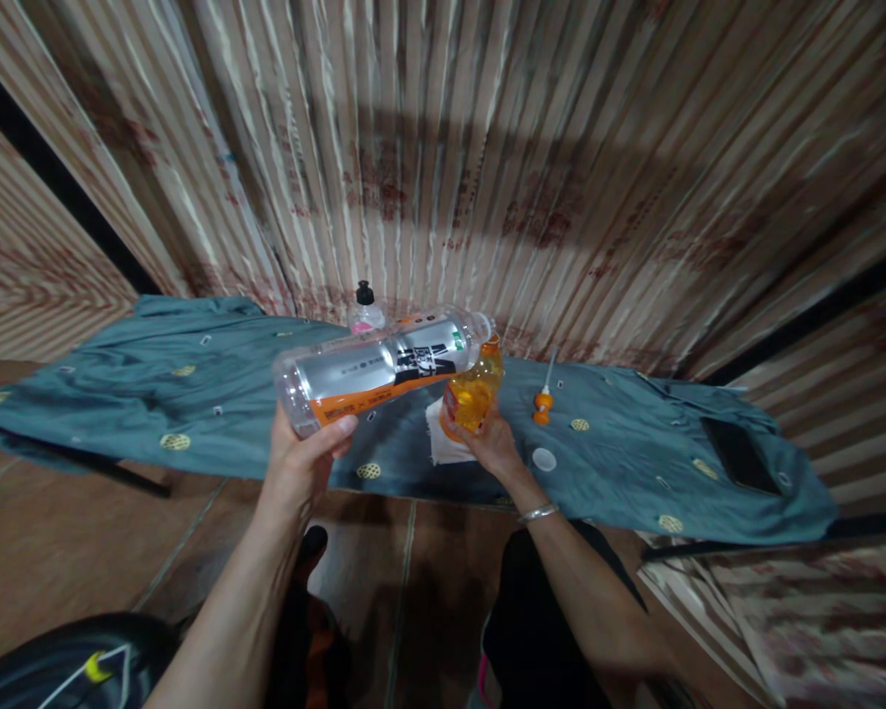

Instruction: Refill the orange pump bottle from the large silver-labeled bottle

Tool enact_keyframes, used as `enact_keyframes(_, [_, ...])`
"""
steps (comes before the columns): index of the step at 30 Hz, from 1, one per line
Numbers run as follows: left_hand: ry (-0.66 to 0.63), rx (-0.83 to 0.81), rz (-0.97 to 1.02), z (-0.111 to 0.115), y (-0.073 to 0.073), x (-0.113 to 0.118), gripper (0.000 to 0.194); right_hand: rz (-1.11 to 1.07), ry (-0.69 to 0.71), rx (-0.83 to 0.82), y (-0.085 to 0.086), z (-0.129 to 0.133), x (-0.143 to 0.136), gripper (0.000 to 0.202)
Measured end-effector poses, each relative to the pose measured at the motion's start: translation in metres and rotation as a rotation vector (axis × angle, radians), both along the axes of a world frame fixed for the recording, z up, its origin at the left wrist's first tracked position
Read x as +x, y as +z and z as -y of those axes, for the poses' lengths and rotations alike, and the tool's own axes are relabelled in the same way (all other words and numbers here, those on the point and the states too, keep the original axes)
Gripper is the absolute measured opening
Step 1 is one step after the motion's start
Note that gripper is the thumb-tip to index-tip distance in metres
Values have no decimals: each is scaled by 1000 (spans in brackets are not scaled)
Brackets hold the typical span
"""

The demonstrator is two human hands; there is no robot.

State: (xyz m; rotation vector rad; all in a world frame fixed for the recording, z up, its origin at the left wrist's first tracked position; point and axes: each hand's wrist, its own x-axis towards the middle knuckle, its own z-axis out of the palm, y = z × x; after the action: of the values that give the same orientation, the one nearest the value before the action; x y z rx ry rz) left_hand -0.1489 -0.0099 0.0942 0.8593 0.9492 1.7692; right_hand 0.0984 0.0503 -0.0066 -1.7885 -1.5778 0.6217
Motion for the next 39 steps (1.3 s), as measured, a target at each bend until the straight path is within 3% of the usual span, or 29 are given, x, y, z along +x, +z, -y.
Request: enact_keyframes(39, [-8, -9, -7, 2, 1, -1, 59, 24, 18, -5, -2, -1, 2, 62])
